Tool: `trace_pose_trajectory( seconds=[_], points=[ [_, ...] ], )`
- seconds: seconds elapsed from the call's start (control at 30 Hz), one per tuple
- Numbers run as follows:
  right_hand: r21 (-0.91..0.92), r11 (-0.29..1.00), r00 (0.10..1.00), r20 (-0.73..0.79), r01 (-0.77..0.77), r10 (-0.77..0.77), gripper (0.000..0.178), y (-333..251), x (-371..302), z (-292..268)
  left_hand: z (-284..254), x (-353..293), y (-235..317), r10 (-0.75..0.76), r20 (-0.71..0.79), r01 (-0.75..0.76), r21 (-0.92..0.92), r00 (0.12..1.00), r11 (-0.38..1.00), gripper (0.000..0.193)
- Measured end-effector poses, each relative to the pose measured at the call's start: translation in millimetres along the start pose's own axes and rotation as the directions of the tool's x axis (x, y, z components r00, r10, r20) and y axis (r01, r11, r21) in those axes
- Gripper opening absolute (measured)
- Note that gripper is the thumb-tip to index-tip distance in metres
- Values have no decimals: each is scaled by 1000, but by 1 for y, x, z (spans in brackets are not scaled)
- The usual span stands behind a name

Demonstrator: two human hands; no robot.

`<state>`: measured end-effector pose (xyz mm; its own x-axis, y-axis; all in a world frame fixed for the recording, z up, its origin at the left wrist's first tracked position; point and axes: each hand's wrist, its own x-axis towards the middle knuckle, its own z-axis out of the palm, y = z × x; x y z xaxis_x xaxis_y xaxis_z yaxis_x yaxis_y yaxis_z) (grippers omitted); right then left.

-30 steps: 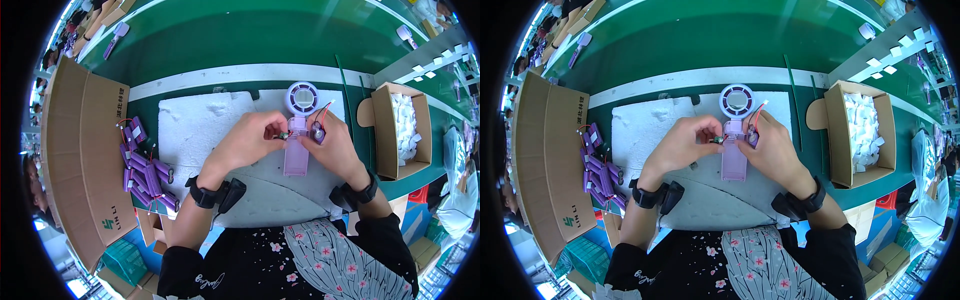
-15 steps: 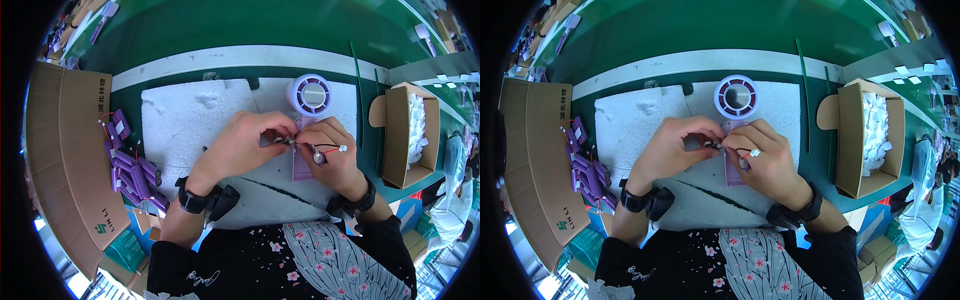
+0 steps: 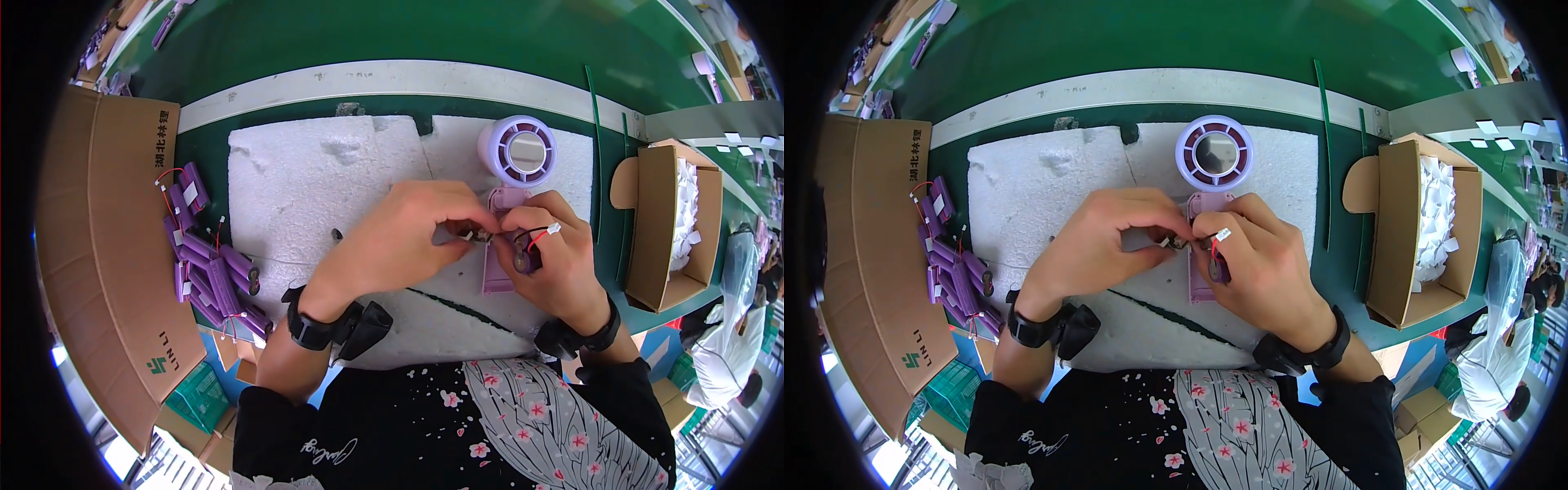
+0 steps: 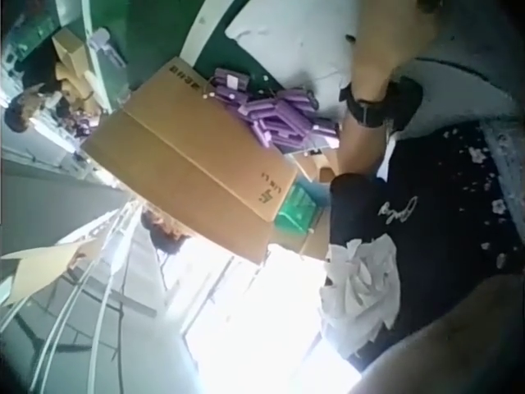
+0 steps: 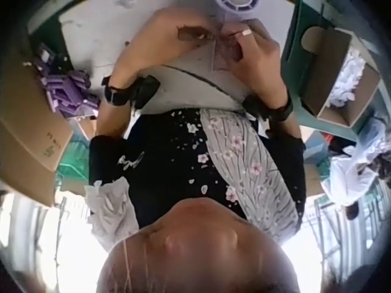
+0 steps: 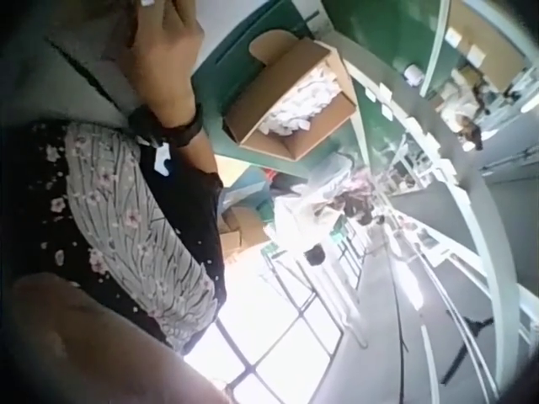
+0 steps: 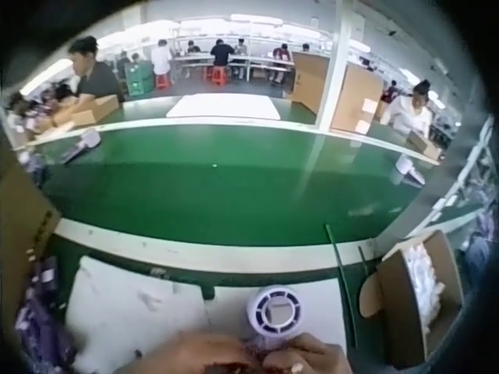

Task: The person connects a circuit board to a fan housing, places a battery pack inside, and then removes it. They then pick up a new battery pack, apply tape and a green plastic strip to it, and connect it to the fan housing.

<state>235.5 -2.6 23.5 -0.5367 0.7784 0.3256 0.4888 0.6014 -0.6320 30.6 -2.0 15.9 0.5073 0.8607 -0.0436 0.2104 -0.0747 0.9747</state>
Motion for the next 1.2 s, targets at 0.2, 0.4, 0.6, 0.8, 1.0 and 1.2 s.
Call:
trace_pose_trajectory(
  seconds=[0.2, 0.4, 0.6, 0.8, 1.0, 1.2],
  points=[
    [-48, 998, 1000, 4, 31, -31, 35, 0, -2, 2, 3, -2, -8, 242, -100, -196, 337, 965, 921, 29],
    [-56, 998, 999, -19, 26, -27, 36, 1, -3, 3, 11, 1, 4, 173, -129, -147, 194, 976, 970, 26],
    [243, 962, 989, -40, -128, 141, 36, 5, -8, -1, 11, 2, -6, 140, -156, -131, 67, 978, 989, 28],
    [307, 942, 980, -98, -134, 172, 27, 10, -9, -16, 5, 1, -4, 35, -80, -42, -83, 996, 996, 27],
    [195, 972, 991, -8, -130, 134, 15, 8, -8, -20, 3, 1, -3, -53, -12, 50, -200, 998, 978, 24],
    [212, 968, 983, 154, -131, 100, 11, 1, -2, -19, 6, 0, -4, -5, -64, -11, -249, 998, 968, 21]
  ],
)
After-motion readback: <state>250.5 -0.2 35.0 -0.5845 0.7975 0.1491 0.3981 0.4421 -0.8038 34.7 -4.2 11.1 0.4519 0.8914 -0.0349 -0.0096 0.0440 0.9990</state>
